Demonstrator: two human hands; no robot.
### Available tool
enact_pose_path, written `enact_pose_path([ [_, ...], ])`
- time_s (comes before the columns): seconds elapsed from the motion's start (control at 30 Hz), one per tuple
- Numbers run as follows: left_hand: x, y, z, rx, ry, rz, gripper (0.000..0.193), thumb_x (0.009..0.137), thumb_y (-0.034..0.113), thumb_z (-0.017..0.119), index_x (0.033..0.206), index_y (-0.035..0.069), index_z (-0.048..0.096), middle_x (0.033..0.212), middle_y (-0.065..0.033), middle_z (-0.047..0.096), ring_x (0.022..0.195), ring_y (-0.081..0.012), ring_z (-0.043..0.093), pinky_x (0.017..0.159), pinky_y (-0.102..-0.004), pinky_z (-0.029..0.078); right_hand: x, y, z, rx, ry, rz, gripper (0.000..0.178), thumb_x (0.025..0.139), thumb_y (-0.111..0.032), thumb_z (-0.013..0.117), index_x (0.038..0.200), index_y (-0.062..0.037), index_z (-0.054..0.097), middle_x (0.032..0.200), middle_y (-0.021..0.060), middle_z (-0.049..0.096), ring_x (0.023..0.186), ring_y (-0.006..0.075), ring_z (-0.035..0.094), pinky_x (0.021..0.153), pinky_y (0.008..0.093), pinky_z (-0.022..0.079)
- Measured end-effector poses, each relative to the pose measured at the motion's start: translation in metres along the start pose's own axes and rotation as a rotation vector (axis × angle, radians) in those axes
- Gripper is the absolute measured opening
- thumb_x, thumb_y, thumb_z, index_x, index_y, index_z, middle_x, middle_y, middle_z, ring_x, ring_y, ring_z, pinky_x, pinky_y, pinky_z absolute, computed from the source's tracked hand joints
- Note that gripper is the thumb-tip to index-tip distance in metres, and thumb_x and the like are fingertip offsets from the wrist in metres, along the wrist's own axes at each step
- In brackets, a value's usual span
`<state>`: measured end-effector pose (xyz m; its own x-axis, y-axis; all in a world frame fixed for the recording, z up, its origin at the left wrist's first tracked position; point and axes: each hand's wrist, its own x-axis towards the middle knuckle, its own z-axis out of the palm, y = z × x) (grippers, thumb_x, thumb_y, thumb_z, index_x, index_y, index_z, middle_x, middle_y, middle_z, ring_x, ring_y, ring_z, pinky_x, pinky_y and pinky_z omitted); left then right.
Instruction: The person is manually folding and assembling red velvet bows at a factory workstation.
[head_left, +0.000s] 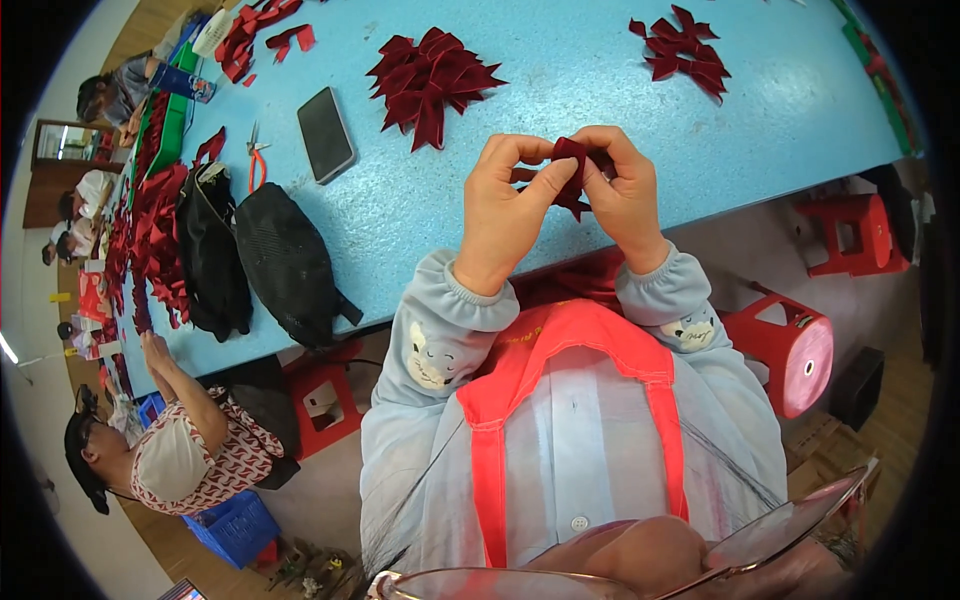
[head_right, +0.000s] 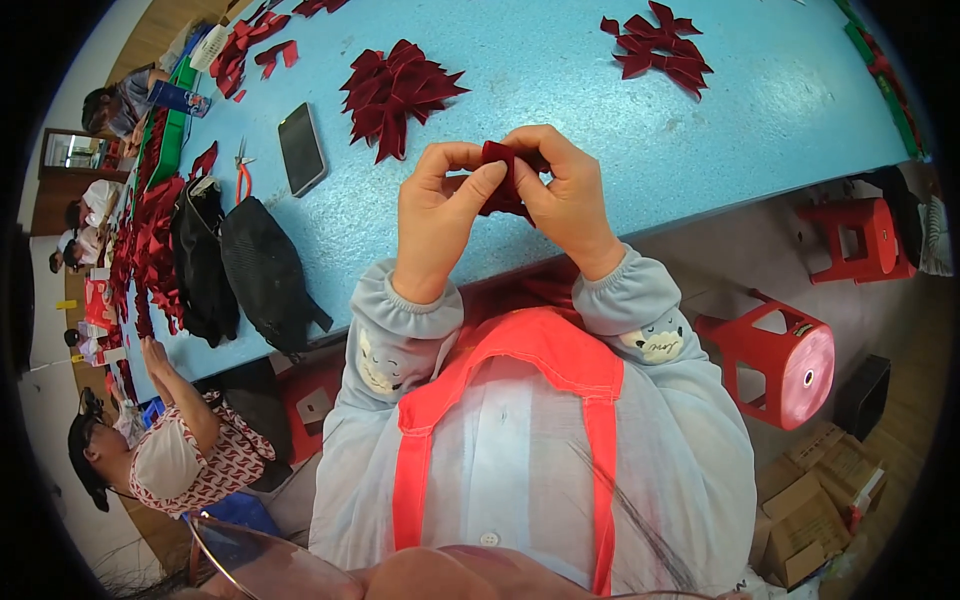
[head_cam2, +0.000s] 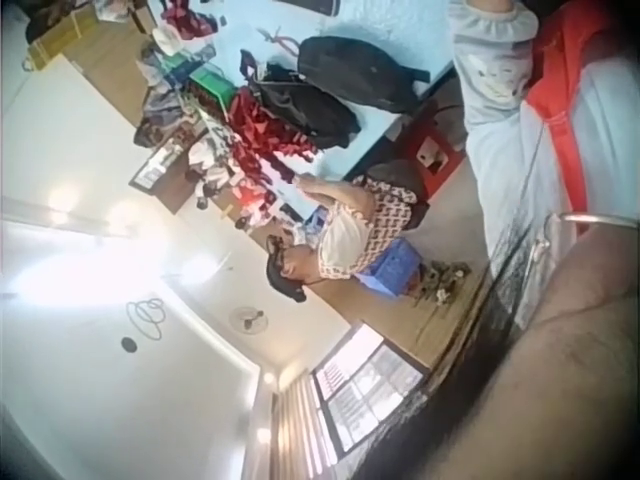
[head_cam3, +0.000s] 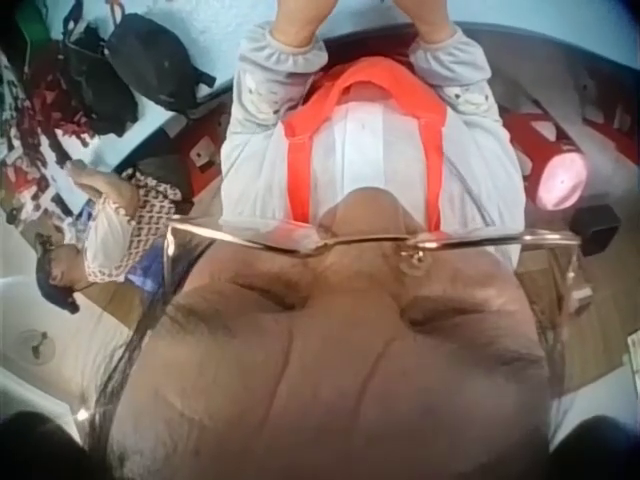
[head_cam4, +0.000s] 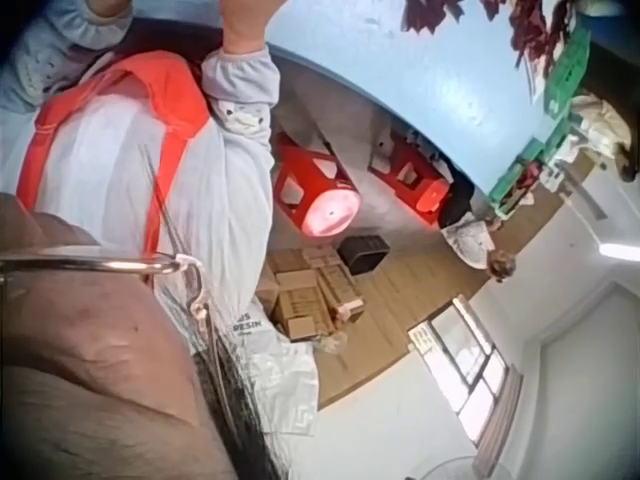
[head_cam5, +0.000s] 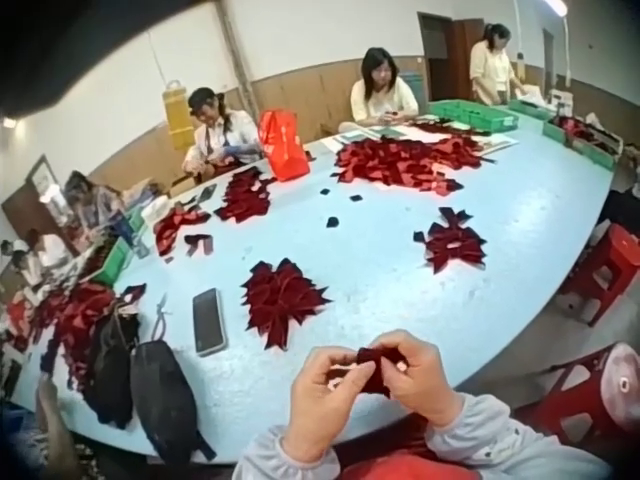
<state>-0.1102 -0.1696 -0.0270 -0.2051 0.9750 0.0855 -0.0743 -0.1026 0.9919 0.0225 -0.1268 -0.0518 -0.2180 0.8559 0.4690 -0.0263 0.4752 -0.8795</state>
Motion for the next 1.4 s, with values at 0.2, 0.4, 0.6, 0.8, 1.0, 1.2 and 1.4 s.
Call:
enact_pose_path([
  [0.2, 0.000, -0.014, -0.004, 0.338, 0.149, 0.387, 0.017, 0.076, 0.007, 0.070, 0.090, 0.001, 0.062, 0.088, -0.0055, 0.056, 0.069, -0.0113, 0.055, 0.061, -0.0237, 0.045, 0.003, -0.003, 0.002, -0.141, 0.015, -0.080, 0.015, 0.081, 0.006, 0.056, 0.094, -0.0019, 0.059, 0.082, 0.0031, 0.061, 0.073, 0.0099, 0.058, 0.063, 0.0227, 0.048],
  [0.4, -0.006, -0.011, -0.001, 0.178, 0.097, 0.211, 0.016, 0.076, 0.006, 0.070, 0.089, 0.002, 0.061, 0.082, -0.0041, 0.056, 0.062, -0.0108, 0.052, 0.055, -0.0227, 0.042, 0.005, -0.001, -0.002, -0.300, 0.004, -0.269, 0.019, 0.076, 0.006, 0.061, 0.093, -0.0041, 0.062, 0.082, 0.0082, 0.061, 0.067, 0.0178, 0.061, 0.056, 0.0264, 0.050],
  [0.6, -0.003, -0.010, -0.013, -0.186, 0.045, -0.061, 0.009, 0.079, 0.007, 0.068, 0.084, 0.004, 0.061, 0.074, -0.0032, 0.056, 0.062, -0.0100, 0.052, 0.053, -0.0218, 0.040, 0.004, -0.006, -0.003, -0.127, -0.031, -0.065, 0.017, 0.077, 0.007, 0.060, 0.091, -0.0028, 0.060, 0.081, 0.0040, 0.059, 0.072, 0.0108, 0.058, 0.063, 0.0220, 0.047],
  [0.8, 0.003, -0.025, -0.021, -0.720, 0.016, -0.314, 0.006, 0.084, 0.006, 0.060, 0.088, 0.005, 0.056, 0.070, -0.0038, 0.057, 0.063, -0.0101, 0.055, 0.048, -0.0214, 0.039, -0.003, 0.013, -0.012, 0.118, -0.029, 0.147, 0.015, 0.077, 0.008, 0.059, 0.088, -0.0029, 0.060, 0.087, 0.0032, 0.056, 0.078, 0.0114, 0.057, 0.070, 0.0213, 0.045],
  [1.0, 0.002, -0.029, -0.016, -0.789, 0.027, -0.354, 0.015, 0.084, 0.004, 0.059, 0.098, 0.005, 0.052, 0.074, -0.0048, 0.057, 0.063, -0.0112, 0.056, 0.046, -0.0216, 0.039, -0.001, 0.015, -0.018, -0.050, -0.214, 0.008, 0.007, 0.080, 0.000, 0.060, 0.086, -0.0024, 0.059, 0.099, 0.0058, 0.056, 0.090, 0.0127, 0.054, 0.076, 0.0242, 0.044],
  [1.2, -0.002, -0.027, -0.006, -0.712, 0.007, -0.286, 0.027, 0.082, 0.000, 0.060, 0.107, 0.004, 0.050, 0.093, -0.0067, 0.055, 0.064, -0.0111, 0.056, 0.047, -0.0209, 0.041, -0.004, 0.013, -0.011, -0.010, -0.222, 0.068, 0.008, 0.081, -0.008, 0.061, 0.085, -0.0025, 0.059, 0.106, 0.0070, 0.055, 0.093, 0.0125, 0.052, 0.080, 0.0252, 0.042],
  [1.4, -0.005, -0.023, -0.007, -0.429, -0.059, -0.171, 0.036, 0.080, -0.001, 0.062, 0.114, 0.004, 0.048, 0.101, -0.0056, 0.052, 0.067, -0.0085, 0.054, 0.049, -0.0190, 0.041, -0.009, 0.014, -0.007, 0.434, -0.132, 0.366, 0.006, 0.082, -0.008, 0.060, 0.086, -0.0032, 0.059, 0.106, 0.0048, 0.055, 0.094, 0.0104, 0.050, 0.081, 0.0243, 0.042],
])
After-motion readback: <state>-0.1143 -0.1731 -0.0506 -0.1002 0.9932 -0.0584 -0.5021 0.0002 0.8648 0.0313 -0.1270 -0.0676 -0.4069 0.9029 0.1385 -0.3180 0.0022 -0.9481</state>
